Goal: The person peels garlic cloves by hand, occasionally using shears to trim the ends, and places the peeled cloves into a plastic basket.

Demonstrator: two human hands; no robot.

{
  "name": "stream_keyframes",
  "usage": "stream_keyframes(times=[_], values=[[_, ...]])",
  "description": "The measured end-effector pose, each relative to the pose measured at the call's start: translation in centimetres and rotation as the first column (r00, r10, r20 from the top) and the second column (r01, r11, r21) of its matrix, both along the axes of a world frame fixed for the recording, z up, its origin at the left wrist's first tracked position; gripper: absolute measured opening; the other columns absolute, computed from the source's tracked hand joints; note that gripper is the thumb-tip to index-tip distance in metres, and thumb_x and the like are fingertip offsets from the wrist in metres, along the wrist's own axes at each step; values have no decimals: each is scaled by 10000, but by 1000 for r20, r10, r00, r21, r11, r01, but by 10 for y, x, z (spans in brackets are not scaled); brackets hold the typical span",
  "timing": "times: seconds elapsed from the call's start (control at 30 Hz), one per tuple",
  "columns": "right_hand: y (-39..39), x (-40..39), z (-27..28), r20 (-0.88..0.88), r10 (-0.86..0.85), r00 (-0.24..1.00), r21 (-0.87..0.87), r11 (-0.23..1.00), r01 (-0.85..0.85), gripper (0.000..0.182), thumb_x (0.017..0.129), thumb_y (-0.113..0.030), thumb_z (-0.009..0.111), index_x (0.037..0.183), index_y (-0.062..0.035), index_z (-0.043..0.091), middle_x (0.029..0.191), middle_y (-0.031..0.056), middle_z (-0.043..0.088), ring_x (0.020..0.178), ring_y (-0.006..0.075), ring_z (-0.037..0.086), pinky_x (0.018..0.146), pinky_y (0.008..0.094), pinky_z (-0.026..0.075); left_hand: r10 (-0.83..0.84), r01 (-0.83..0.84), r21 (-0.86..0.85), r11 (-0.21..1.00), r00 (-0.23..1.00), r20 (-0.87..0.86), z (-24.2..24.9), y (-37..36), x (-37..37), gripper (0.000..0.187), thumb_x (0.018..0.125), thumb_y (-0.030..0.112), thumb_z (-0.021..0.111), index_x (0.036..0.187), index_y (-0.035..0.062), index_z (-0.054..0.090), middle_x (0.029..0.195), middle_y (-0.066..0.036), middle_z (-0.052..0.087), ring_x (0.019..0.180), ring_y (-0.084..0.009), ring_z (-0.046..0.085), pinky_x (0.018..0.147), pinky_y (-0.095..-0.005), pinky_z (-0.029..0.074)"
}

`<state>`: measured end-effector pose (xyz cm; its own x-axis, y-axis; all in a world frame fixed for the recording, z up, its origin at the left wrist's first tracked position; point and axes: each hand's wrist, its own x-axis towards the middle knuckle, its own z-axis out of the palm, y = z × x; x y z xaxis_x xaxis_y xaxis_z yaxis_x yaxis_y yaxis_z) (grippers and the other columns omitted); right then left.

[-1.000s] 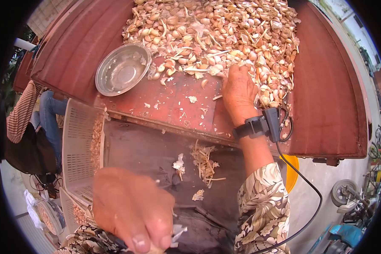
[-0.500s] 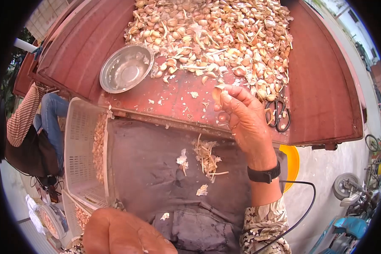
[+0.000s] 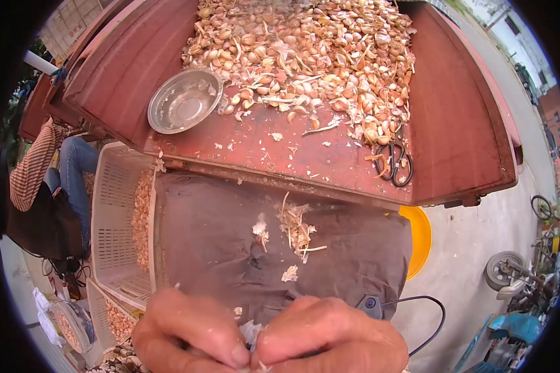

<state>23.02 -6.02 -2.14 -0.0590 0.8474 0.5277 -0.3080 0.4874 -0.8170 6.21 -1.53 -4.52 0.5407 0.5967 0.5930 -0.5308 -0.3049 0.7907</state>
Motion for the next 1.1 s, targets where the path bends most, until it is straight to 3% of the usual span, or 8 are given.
stream_keyframes(times=[0.1,0.47,0.63,0.8,0.9,0.93,1.0,1.1], values=[[-3,-15,10,-14,-8,1000,203,979,11,152,760,47,693,903,63,643,944,177,622,764,248,614,611,313,492,65,-76,34,997,968,241,10,-8,6,281,813,111,682,1061,10,596,1022,-173,554,872,-212,555,734,-315,446],[21,-61,1,-132,72,989,217,975,-42,152,709,68,724,844,57,656,883,174,613,671,254,596,536,315,485,504,-587,-41,809,655,563,8,-20,2,86,751,4,697,814,61,684,739,-120,602,587,-190,564,559,-300,440],[37,-87,2,-273,209,939,86,977,-193,152,707,72,727,838,55,652,842,164,595,634,244,573,517,310,467,492,-457,-184,870,829,266,29,-9,-50,101,790,38,684,888,63,674,819,-147,629,618,-217,581,577,-310,451],[76,-129,-20,-332,381,863,-10,913,-408,258,789,62,660,1036,63,585,976,175,582,878,261,577,722,312,456,851,-753,-395,526,459,256,-15,-11,-97,265,878,112,606,1121,12,572,1075,-176,592,913,-226,571,797,-333,432],[106,-172,-22,-26,258,966,40,966,-256,261,830,27,609,1083,45,551,1070,200,576,995,330,570,815,339,470,934,-869,-347,354,312,172,-30,19,-130,406,956,171,527,1309,-21,474,1256,-164,531,1160,-199,522,1003,-348,395],[111,-184,-27,71,164,984,37,985,-167,271,820,30,606,1085,41,547,1077,206,569,999,343,565,824,350,471,990,-870,-487,80,125,-61,-18,31,-126,388,965,158,511,1312,-1,443,1086,-116,611,993,-157,589,916,-292,460],[121,-195,-45,260,-24,965,68,998,7,292,802,36,598,1088,32,538,1091,219,555,1006,369,554,841,373,474,946,-841,-529,117,257,-199,-41,61,-186,409,977,129,478,1365,8,429,1363,-107,481,1223,-177,462,1072,-326,334],[163,-90,-52,591,-492,640,348,870,348,259,766,71,589,1019,17,586,982,182,606,894,334,608,764,390,502,849,-920,389,35,-178,-497,-97,75,-260,389,962,103,486,1337,5,464,1336,-105,514,1174,-172,513,1032,-318,365]])
